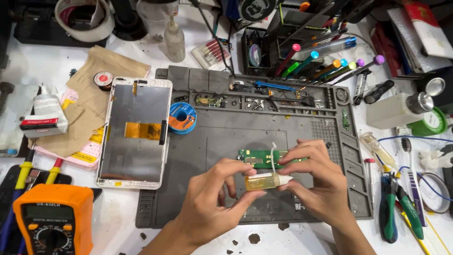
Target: The person holds a disassembled phone motherboard on a repair mat and applies liquid from a small bottle with a brush applicator onto the board, repositioning the board and wiping it with a tissue between applications.
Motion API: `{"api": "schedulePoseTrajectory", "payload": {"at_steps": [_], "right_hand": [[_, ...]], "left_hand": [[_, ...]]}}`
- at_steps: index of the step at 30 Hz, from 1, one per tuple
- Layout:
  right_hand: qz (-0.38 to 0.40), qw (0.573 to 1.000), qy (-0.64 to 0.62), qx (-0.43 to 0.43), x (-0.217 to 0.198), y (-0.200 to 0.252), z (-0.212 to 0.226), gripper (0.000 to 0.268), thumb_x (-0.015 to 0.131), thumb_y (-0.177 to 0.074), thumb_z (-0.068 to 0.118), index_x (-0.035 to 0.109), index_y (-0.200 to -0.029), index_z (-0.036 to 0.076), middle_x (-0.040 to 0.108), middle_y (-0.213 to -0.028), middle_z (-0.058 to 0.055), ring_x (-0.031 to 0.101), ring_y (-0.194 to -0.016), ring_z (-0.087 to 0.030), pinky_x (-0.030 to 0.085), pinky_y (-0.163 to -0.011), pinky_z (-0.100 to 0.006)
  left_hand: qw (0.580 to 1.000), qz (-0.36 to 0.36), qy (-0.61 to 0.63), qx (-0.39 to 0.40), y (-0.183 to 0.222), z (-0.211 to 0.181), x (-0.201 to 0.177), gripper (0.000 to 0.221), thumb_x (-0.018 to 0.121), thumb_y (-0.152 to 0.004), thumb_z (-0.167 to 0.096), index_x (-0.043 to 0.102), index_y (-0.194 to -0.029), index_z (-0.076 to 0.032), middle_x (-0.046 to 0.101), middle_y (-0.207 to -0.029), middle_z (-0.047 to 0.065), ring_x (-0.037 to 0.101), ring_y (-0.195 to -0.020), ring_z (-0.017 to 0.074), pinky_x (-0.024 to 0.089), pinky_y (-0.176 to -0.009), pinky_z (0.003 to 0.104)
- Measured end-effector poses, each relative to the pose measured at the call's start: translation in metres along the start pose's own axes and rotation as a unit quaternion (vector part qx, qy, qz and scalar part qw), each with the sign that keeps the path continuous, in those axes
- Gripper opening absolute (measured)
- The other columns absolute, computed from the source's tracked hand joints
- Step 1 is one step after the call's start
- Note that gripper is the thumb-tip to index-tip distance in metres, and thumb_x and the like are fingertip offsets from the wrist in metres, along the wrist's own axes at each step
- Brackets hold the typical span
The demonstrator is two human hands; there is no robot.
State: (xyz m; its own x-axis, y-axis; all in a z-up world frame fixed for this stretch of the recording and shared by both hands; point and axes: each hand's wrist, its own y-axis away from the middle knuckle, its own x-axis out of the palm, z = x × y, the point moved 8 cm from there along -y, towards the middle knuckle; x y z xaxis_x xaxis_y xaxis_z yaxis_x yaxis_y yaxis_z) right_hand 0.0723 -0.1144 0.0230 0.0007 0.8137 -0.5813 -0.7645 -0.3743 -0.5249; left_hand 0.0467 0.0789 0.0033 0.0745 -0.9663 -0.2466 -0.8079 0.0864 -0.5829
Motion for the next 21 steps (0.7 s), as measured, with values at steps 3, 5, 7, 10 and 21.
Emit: {"api": "schedulePoseTrajectory", "payload": {"at_steps": [3,5,7,10,21], "right_hand": [[0.0,1.0,0.018,-0.002,0.0,-0.003,0.003,0.019,0.078,-0.084,0.029,0.072,-0.095,0.015,0.073,-0.105,-0.002,0.067,-0.099,-0.019,0.045,-0.108,-0.045],[0.0,0.999,0.034,0.005,0.002,-0.004,0.002,0.019,0.078,-0.084,0.029,0.073,-0.096,0.015,0.073,-0.106,-0.002,0.065,-0.101,-0.02,0.045,-0.107,-0.045],[-0.002,0.998,0.061,-0.021,0.001,-0.001,0.002,0.017,0.076,-0.088,0.031,0.075,-0.098,0.017,0.072,-0.108,-0.002,0.067,-0.099,-0.018,0.043,-0.107,-0.045],[0.028,0.996,0.079,-0.014,-0.001,-0.005,0.004,0.033,0.075,-0.089,0.042,0.072,-0.111,0.017,0.07,-0.122,-0.004,0.064,-0.112,-0.023,0.039,-0.112,-0.051],[-0.011,0.681,0.593,0.429,-0.27,0.146,-0.184,0.039,0.061,-0.102,0.032,0.068,-0.139,0.019,0.074,-0.114,-0.021,0.067,-0.098,-0.045,0.052,-0.084,-0.058]], "left_hand": [[1.0,-0.003,-0.014,-0.003,-0.001,0.002,0.0,0.046,0.089,-0.083,-0.013,0.057,-0.117,-0.013,0.072,-0.106,-0.003,0.05,-0.052,0.0057,0.043,-0.046,0.019],[1.0,-0.001,-0.02,0.0,-0.002,0.001,-0.002,0.045,0.089,-0.084,-0.013,0.059,-0.117,-0.013,0.072,-0.105,-0.003,0.051,-0.05,0.006,0.046,-0.05,0.019],[0.994,0.006,-0.109,0.016,-0.004,-0.002,0.002,0.034,0.082,-0.088,-0.016,0.062,-0.115,-0.013,0.072,-0.104,-0.003,0.05,-0.053,0.0059,0.048,-0.058,0.017],[0.984,0.01,-0.171,0.04,0.0,0.0,0.006,0.032,0.079,-0.088,-0.014,0.064,-0.116,-0.013,0.071,-0.097,-0.008,0.049,-0.052,0.0051,0.048,-0.059,0.018],[0.969,-0.03,-0.202,-0.14,-0.006,0.027,0.0,0.037,0.09,-0.078,-0.022,0.07,-0.106,-0.01,0.078,-0.091,-0.004,0.066,-0.062,0.0089,0.056,-0.06,0.023]]}}
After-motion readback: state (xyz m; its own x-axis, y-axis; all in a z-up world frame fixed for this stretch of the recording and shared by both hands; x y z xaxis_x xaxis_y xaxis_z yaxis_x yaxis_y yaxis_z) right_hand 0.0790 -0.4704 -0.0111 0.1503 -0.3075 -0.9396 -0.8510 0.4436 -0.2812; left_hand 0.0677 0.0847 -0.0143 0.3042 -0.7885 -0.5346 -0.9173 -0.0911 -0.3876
